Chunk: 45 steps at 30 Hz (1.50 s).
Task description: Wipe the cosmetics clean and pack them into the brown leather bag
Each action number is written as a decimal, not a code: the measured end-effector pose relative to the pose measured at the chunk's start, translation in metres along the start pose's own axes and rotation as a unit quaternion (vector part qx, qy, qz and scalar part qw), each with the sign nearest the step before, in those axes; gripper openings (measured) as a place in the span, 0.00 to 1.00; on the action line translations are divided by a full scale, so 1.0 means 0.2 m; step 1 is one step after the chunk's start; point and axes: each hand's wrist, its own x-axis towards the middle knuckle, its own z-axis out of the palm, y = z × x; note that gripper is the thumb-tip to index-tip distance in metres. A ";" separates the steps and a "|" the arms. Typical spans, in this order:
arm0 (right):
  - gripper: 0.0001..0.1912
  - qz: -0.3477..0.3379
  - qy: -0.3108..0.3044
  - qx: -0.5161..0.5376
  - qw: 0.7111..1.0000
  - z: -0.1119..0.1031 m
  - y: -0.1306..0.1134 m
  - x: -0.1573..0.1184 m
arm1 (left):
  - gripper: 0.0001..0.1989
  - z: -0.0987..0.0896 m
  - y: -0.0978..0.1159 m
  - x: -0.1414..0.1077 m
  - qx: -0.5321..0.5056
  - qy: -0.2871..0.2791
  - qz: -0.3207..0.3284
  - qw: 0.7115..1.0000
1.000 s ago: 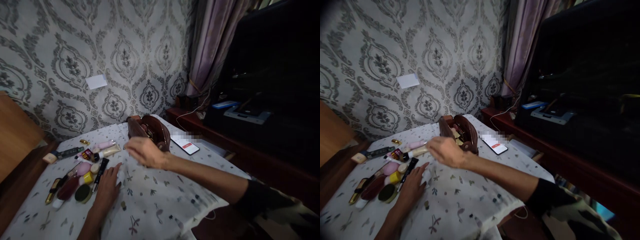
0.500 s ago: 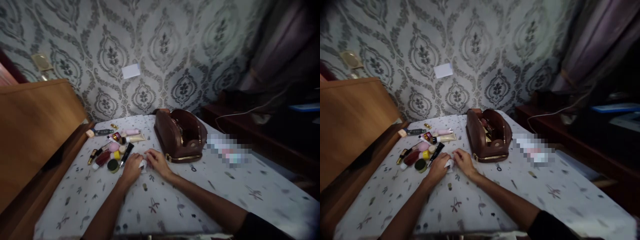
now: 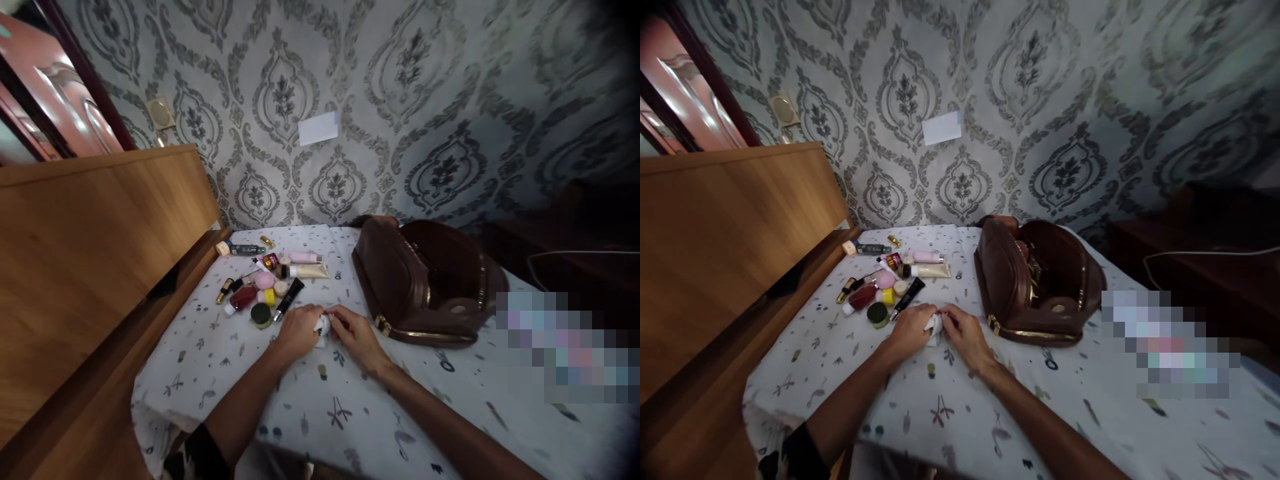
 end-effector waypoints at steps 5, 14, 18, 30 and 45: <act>0.17 0.002 -0.010 -0.018 1.000 -0.01 -0.01 0.00 | 0.13 0.00 0.00 -0.01 -0.005 0.006 0.002 1.000; 0.19 -0.007 -0.015 -0.031 0.999 0.00 0.01 0.00 | 0.11 0.01 -0.01 -0.01 -0.016 0.014 0.005 1.000; 0.19 -0.018 -0.023 -0.047 0.998 -0.01 0.02 0.01 | 0.12 0.00 0.00 -0.02 -0.026 0.035 0.006 0.999; 0.20 -0.001 -0.031 -0.017 0.999 0.01 0.05 0.01 | 0.19 -0.35 -0.45 0.01 -0.021 0.211 -0.225 0.951; 0.15 0.004 -0.026 -0.008 1.000 0.01 0.05 0.01 | 0.16 -0.33 -1.01 0.13 -0.017 -0.052 -0.187 0.981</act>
